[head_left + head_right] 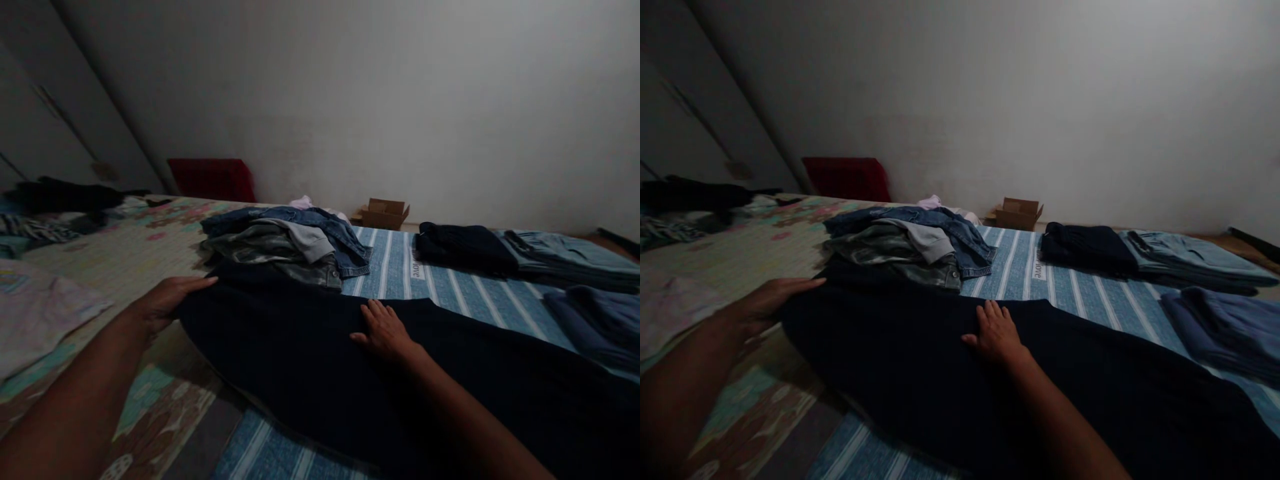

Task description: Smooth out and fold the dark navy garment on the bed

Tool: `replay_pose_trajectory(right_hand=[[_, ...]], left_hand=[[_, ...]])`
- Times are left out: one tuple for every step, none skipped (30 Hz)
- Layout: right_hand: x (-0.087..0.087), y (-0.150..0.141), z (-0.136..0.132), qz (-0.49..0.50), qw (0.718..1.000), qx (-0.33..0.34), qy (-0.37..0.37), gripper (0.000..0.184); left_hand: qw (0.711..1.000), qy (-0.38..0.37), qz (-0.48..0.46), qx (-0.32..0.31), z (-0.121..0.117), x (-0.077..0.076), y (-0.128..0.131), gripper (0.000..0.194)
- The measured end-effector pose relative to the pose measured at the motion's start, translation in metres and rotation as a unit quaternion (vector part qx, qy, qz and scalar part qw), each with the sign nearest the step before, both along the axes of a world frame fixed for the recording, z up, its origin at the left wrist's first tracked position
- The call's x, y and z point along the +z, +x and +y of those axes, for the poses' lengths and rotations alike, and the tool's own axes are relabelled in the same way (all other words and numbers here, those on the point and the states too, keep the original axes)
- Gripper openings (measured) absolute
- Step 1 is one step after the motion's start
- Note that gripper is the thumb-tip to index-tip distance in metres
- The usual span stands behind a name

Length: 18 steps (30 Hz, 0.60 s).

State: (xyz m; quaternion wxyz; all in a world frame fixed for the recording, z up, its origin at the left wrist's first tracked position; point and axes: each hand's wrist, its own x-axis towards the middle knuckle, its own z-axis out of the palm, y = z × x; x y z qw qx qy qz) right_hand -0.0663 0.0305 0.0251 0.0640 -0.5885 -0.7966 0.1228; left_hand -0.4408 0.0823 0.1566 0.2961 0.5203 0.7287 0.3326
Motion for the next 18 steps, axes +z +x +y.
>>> replay_pose_trajectory(right_hand=[[-0.002, -0.001, 0.001, 0.001, 1.000, -0.002, 0.002, 0.077], [-0.004, -0.002, 0.001, 0.001, 1.000, -0.004, 0.003, 0.077], [-0.004, -0.003, 0.000, 0.001, 1.000, -0.006, 0.004, 0.077], [-0.004, -0.005, -0.002, 0.002, 1.000, -0.006, 0.005, 0.077], [-0.003, -0.007, -0.003, 0.003, 1.000, -0.003, 0.007, 0.076], [-0.002, -0.010, -0.005, 0.005, 1.000, 0.002, 0.011, 0.076], [-0.001, -0.013, -0.006, 0.006, 1.000, 0.009, 0.015, 0.076], [0.000, -0.016, -0.006, 0.007, 1.000, 0.015, 0.019, 0.076], [0.000, -0.019, -0.007, 0.006, 1.000, 0.019, 0.021, 0.076], [0.000, -0.021, -0.008, 0.004, 1.000, 0.020, 0.021, 0.075], [0.001, -0.024, -0.009, 0.003, 1.000, 0.018, 0.020, 0.075], [0.001, -0.025, -0.011, 0.002, 1.000, 0.014, 0.017, 0.074], [0.001, -0.027, -0.013, 0.001, 1.000, 0.011, 0.014, 0.074], [0.002, -0.028, -0.017, 0.002, 1.000, 0.009, 0.011, 0.074], [0.002, -0.029, -0.022, 0.003, 1.000, 0.007, 0.008, 0.074], [0.003, -0.030, -0.029, 0.005, 1.000, 0.006, 0.002, 0.075], [0.004, -0.031, -0.037, 0.008, 1.000, 0.007, -0.005, 0.076], [0.005, -0.033, -0.047, 0.011, 1.000, 0.012, -0.016, 0.077]], left_hand=[[0.998, -0.020, -0.056, -0.004, -0.001, 0.003, 0.002, 0.031], [0.993, -0.036, -0.110, -0.003, -0.001, 0.006, 0.004, 0.030], [0.987, -0.043, -0.154, 0.002, -0.001, 0.008, 0.006, 0.028], [0.983, -0.041, -0.179, 0.010, -0.002, 0.011, 0.008, 0.027], [0.982, -0.033, -0.187, 0.014, -0.002, 0.013, 0.011, 0.026], [0.981, -0.023, -0.191, 0.015, -0.002, 0.016, 0.014, 0.024], [0.980, -0.013, -0.196, 0.016, -0.002, 0.019, 0.017, 0.022], [0.979, -0.001, -0.201, 0.013, -0.003, 0.022, 0.020, 0.021], [0.978, 0.010, -0.206, 0.010, -0.003, 0.026, 0.024, 0.020], [0.977, 0.021, -0.211, 0.006, -0.005, 0.030, 0.028, 0.019], [0.977, 0.030, -0.213, 0.001, -0.006, 0.035, 0.033, 0.018], [0.976, 0.036, -0.214, -0.004, -0.008, 0.040, 0.038, 0.017], [0.976, 0.040, -0.213, -0.009, -0.010, 0.044, 0.043, 0.016], [0.976, 0.044, -0.212, -0.012, -0.012, 0.049, 0.048, 0.016], [0.976, 0.047, -0.210, -0.012, -0.014, 0.054, 0.053, 0.016], [0.977, 0.053, -0.207, -0.010, -0.015, 0.058, 0.057, 0.016], [0.977, 0.059, -0.204, -0.011, -0.017, 0.061, 0.061, 0.017], [0.977, 0.066, -0.200, -0.015, -0.018, 0.064, 0.064, 0.019]])
